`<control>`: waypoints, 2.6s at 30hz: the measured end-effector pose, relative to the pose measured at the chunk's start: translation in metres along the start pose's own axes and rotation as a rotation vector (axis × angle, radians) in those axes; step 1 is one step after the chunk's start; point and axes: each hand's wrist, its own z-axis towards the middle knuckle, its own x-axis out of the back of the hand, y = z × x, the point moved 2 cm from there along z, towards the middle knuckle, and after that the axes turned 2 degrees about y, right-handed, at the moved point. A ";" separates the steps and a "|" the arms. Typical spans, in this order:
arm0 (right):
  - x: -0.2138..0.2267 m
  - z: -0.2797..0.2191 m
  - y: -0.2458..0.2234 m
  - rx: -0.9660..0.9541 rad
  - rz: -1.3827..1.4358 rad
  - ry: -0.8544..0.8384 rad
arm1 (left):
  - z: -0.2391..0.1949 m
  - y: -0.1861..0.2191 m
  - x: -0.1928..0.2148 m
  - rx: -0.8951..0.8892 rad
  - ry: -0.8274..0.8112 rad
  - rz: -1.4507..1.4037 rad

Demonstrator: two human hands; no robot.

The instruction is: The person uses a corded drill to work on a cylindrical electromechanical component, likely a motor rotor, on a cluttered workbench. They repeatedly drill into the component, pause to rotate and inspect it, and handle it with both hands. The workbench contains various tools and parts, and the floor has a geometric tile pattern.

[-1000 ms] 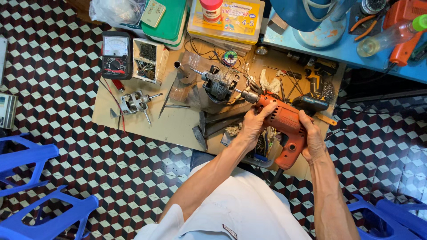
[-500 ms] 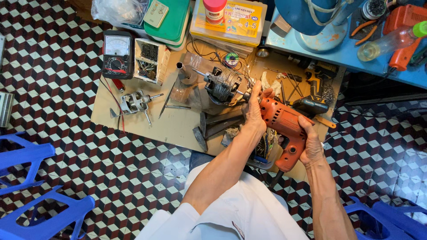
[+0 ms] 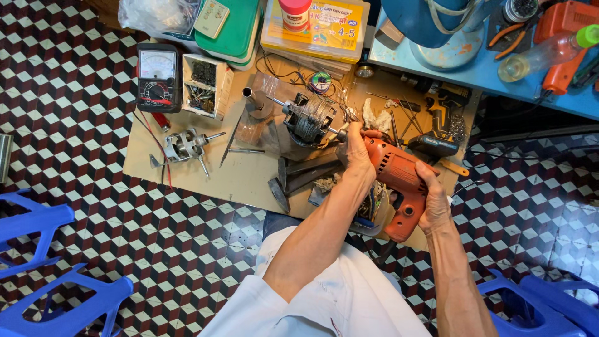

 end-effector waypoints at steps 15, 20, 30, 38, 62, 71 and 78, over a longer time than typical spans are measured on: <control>0.081 -0.029 0.015 -0.021 -0.069 0.122 | -0.033 -0.006 0.104 0.102 -0.525 0.817; 0.065 0.004 0.028 -0.163 -0.202 -0.076 | 0.007 0.078 0.188 0.028 -0.137 0.418; -0.006 0.058 0.008 -0.105 -1.053 -0.090 | 0.053 0.167 0.155 -0.180 -0.177 0.150; -0.097 0.041 0.015 0.322 -0.582 0.097 | 0.087 0.187 0.121 -0.155 -0.303 0.202; -0.152 0.070 0.050 0.063 -0.216 0.055 | 0.122 0.192 0.118 -0.186 -0.308 0.327; -0.158 0.057 0.032 0.057 -0.377 0.094 | 0.114 0.198 0.110 -0.143 -0.351 0.344; -0.152 0.057 0.041 0.159 -0.286 0.005 | 0.102 0.212 0.108 -0.156 -0.478 0.374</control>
